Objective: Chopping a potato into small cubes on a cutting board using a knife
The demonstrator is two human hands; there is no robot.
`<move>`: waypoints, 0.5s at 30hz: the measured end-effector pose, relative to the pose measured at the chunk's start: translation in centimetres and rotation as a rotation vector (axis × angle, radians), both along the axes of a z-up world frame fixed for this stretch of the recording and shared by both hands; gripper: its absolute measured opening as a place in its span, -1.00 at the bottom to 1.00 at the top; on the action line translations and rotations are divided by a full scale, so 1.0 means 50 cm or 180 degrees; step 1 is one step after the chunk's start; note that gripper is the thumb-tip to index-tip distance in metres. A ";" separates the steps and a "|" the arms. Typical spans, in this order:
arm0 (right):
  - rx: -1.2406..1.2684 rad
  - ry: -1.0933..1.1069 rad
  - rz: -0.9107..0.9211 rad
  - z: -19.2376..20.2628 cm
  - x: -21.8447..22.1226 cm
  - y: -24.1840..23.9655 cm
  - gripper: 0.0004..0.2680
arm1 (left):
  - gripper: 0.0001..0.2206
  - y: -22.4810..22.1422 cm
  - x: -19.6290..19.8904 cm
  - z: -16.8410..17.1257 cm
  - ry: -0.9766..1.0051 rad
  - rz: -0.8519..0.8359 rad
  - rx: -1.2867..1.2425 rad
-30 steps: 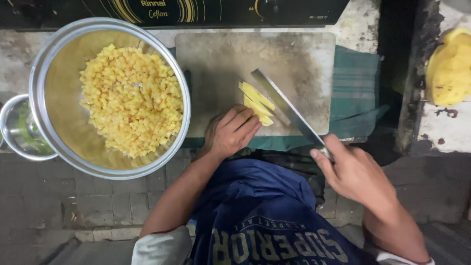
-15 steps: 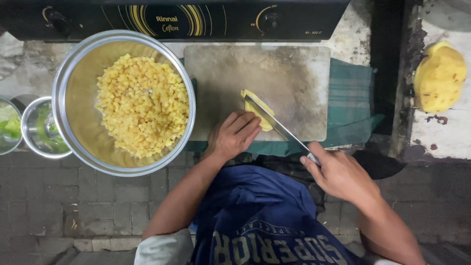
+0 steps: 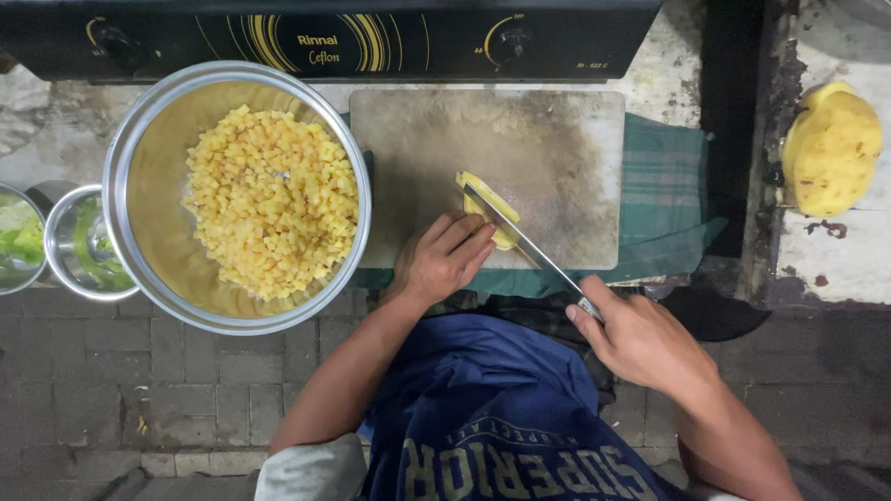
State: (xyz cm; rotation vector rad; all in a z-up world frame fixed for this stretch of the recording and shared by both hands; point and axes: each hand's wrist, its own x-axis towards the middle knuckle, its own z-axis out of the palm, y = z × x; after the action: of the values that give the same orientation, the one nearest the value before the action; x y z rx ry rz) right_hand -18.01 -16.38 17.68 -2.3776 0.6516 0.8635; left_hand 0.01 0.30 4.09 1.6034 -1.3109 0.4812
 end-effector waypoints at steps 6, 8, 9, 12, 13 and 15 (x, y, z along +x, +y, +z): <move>-0.0070 -0.0158 -0.0058 -0.002 -0.004 -0.003 -0.85 | -0.87 -0.003 -0.004 -0.021 0.0002 0.0063 -0.0039; -0.0050 -0.0207 -0.0041 0.000 -0.001 -0.004 -0.86 | -0.88 -0.003 -0.002 -0.007 0.0001 0.0069 -0.0045; -0.0034 -0.0262 -0.0018 0.001 0.001 -0.003 -0.87 | -0.88 -0.002 0.000 0.000 -0.0007 0.0079 -0.0056; -0.0109 -0.0334 0.0133 0.001 0.019 0.005 -0.87 | -0.88 -0.003 -0.001 0.000 0.0015 0.0029 -0.0081; -0.0105 -0.0336 0.0139 0.001 0.018 0.005 -0.87 | -0.88 -0.004 -0.001 -0.004 0.0013 0.0035 -0.0078; -0.0190 -0.0339 0.0195 0.002 0.016 0.003 -0.85 | -0.87 -0.006 -0.003 -0.013 0.0052 0.0027 -0.0122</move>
State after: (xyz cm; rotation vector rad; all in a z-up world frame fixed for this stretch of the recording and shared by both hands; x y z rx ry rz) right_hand -17.20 -16.22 17.78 -2.4894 0.5723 0.7463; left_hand -0.16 0.01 3.44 1.5786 -1.2760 0.4946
